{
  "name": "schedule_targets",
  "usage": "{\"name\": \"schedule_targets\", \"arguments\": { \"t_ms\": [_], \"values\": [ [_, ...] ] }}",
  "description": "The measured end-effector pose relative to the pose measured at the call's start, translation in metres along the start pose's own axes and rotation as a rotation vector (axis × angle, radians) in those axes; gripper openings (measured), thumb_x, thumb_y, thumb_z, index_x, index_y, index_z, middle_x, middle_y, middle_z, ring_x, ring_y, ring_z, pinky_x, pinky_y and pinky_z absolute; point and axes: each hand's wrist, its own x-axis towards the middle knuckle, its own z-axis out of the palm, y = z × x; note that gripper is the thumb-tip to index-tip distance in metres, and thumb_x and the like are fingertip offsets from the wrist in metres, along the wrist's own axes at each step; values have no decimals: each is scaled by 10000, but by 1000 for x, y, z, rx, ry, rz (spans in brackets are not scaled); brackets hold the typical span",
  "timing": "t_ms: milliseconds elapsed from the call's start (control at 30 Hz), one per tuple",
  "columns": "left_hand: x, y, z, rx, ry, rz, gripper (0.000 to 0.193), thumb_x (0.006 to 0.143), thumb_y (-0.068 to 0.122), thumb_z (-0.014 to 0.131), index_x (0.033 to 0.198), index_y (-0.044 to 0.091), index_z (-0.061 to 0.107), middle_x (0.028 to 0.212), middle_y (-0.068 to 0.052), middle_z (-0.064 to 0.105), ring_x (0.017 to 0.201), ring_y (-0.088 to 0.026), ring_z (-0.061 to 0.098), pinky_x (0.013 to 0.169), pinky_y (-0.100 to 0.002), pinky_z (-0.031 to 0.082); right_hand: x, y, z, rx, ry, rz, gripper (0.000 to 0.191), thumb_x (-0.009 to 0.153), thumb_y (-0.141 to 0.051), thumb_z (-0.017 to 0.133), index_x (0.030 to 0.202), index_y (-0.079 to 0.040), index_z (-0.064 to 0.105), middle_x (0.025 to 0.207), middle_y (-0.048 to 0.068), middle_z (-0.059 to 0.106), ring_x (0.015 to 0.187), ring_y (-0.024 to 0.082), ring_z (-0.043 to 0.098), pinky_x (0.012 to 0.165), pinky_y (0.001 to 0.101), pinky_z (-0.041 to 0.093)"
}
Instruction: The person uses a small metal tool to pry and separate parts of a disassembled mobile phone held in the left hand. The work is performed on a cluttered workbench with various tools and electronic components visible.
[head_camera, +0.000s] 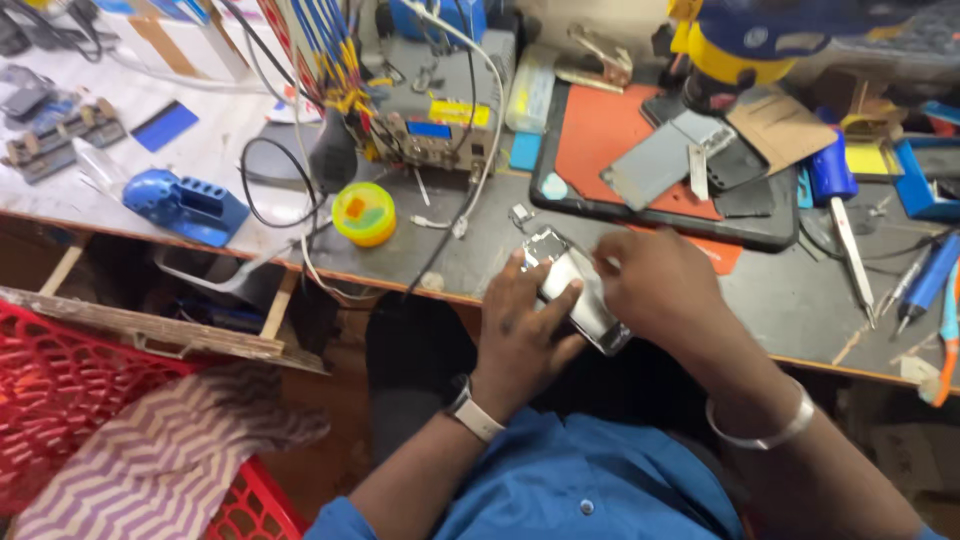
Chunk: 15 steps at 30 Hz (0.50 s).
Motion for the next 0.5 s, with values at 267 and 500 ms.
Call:
{"name": "schedule_targets", "arguments": {
  "t_ms": [267,500],
  "values": [
    [-1,1,-1,-15,-16,-10,635,687,305,901,1278,159,719,1423,-190,533,1430,-462,404,1140,-578,355,2,0,11,-18,-14,-4,206,838,-202,632,985,-152,767,886,170,751,848,398,716,759,508,558],
    [3,-2,-3,-16,6,-6,639,709,330,904,1299,177,709,1411,-165,534,1430,-447,405,1144,-571,359,1,0,6,-3,36,-24,193,839,-251,660,968,-179,784,871,160,754,841,398,718,760,517,558]
  ]
}}
